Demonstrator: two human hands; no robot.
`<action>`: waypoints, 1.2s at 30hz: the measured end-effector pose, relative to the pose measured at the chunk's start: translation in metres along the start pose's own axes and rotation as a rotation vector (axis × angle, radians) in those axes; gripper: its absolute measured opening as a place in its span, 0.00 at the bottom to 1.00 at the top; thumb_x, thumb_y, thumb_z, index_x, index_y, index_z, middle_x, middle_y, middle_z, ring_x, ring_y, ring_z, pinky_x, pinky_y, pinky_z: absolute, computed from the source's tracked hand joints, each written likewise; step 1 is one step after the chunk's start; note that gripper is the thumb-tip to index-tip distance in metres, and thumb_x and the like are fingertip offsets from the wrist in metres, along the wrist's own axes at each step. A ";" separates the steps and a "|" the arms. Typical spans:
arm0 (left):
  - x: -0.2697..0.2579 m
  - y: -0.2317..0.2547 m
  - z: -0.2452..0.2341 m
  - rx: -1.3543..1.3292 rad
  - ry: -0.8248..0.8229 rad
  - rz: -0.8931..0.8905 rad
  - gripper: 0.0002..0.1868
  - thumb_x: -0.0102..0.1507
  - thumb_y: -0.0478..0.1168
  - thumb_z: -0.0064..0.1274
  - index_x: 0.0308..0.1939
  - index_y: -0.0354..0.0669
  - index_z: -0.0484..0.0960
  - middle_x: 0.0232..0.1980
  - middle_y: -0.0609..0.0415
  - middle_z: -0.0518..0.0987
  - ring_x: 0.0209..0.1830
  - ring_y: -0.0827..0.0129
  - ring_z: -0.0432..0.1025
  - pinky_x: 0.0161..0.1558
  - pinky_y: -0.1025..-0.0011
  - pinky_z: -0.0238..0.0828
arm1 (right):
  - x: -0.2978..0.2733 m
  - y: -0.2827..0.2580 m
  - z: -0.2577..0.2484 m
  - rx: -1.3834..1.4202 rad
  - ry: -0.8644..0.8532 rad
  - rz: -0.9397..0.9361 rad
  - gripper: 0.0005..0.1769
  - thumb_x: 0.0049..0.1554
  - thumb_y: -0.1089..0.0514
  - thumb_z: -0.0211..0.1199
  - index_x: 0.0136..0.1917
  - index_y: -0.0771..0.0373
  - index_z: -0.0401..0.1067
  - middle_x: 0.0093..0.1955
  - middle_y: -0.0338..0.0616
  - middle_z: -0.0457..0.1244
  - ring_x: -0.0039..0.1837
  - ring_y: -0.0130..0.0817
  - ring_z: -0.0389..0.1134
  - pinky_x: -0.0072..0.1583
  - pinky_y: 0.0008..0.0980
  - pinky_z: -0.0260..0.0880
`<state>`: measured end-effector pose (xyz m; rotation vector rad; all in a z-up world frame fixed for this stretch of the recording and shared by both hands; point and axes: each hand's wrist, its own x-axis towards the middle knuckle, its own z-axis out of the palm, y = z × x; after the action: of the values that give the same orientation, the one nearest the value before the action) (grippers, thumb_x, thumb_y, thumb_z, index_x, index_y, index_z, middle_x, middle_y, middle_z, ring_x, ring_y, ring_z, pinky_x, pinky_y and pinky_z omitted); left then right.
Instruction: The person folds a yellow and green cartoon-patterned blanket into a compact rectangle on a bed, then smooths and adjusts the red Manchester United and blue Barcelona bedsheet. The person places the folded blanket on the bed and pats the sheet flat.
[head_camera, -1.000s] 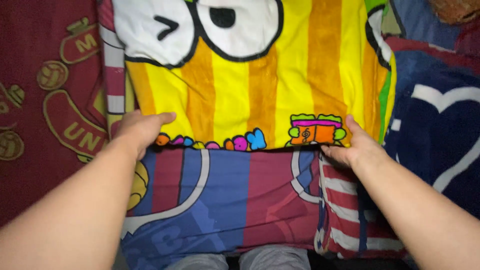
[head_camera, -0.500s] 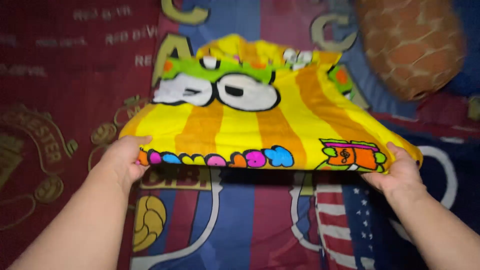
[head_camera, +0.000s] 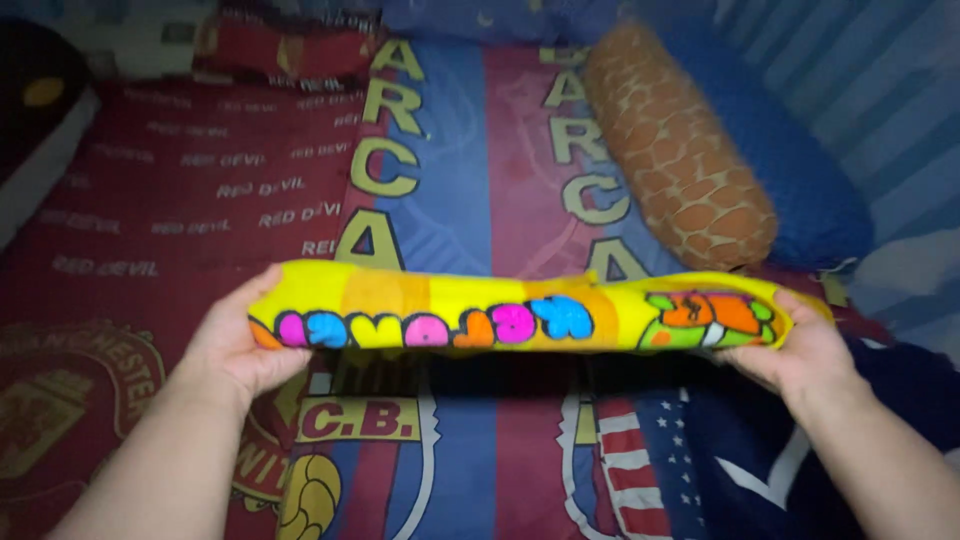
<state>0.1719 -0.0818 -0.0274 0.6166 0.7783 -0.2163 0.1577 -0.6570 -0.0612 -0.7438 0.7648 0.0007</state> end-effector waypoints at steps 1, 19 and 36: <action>-0.020 0.005 0.016 0.004 -0.014 0.005 0.24 0.65 0.47 0.55 0.63 0.41 0.77 0.65 0.49 0.81 0.66 0.57 0.74 0.69 0.47 0.66 | -0.012 -0.011 0.005 0.008 -0.007 -0.012 0.29 0.66 0.44 0.43 0.74 0.58 0.64 0.77 0.51 0.61 0.78 0.50 0.60 0.75 0.67 0.49; -0.100 0.031 0.058 -0.189 -0.547 0.411 0.21 0.60 0.36 0.51 0.58 0.40 0.79 0.64 0.43 0.80 0.67 0.45 0.74 0.71 0.42 0.66 | -0.155 -0.080 0.011 0.274 -0.378 -0.303 0.29 0.65 0.49 0.44 0.71 0.68 0.69 0.75 0.59 0.64 0.76 0.54 0.64 0.76 0.60 0.55; -0.058 -0.094 0.209 -0.211 -0.685 0.332 0.20 0.59 0.36 0.54 0.56 0.38 0.79 0.61 0.45 0.82 0.66 0.48 0.75 0.72 0.45 0.68 | -0.150 -0.200 -0.122 0.425 -0.300 -0.438 0.29 0.66 0.49 0.45 0.71 0.70 0.68 0.73 0.60 0.62 0.76 0.57 0.64 0.76 0.63 0.55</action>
<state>0.2169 -0.2833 0.0867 0.4200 0.0304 -0.0290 0.0229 -0.8430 0.0958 -0.4759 0.2875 -0.4258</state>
